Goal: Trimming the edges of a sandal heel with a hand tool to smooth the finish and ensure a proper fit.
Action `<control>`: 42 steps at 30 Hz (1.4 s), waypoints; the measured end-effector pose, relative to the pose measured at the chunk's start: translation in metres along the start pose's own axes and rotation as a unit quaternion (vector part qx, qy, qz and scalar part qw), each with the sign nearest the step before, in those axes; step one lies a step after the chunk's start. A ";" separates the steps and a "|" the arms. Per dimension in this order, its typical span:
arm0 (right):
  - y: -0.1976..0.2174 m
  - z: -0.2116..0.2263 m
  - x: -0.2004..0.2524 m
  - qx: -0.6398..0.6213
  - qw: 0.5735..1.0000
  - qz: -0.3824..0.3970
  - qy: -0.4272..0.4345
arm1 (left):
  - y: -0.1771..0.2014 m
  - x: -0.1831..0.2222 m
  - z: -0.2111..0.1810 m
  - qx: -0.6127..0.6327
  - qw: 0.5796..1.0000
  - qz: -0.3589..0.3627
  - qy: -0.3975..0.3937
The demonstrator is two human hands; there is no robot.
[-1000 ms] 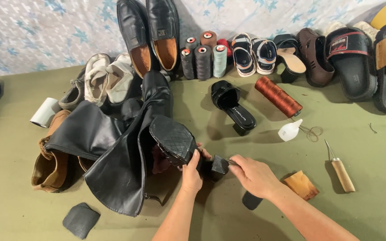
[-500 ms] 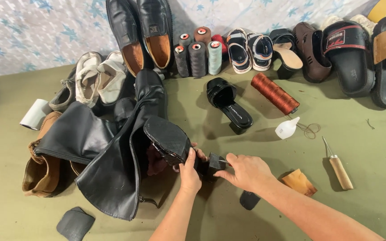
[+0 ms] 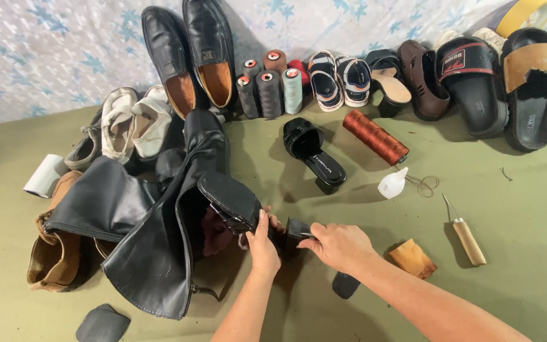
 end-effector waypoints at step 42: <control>0.040 -0.011 -0.006 -0.025 0.996 0.035 -0.076 | 0.001 -0.001 -0.003 0.014 0.998 0.061 -0.001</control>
Point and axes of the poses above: each hand's wrist, its own x-axis away from the middle knuckle, its own y-axis out of the back of the hand, z = x × y, the point moved 4 cm from there along -x, towards the middle knuckle, and after that the axes turned 7 degrees about -z, right-handed, at the moved point
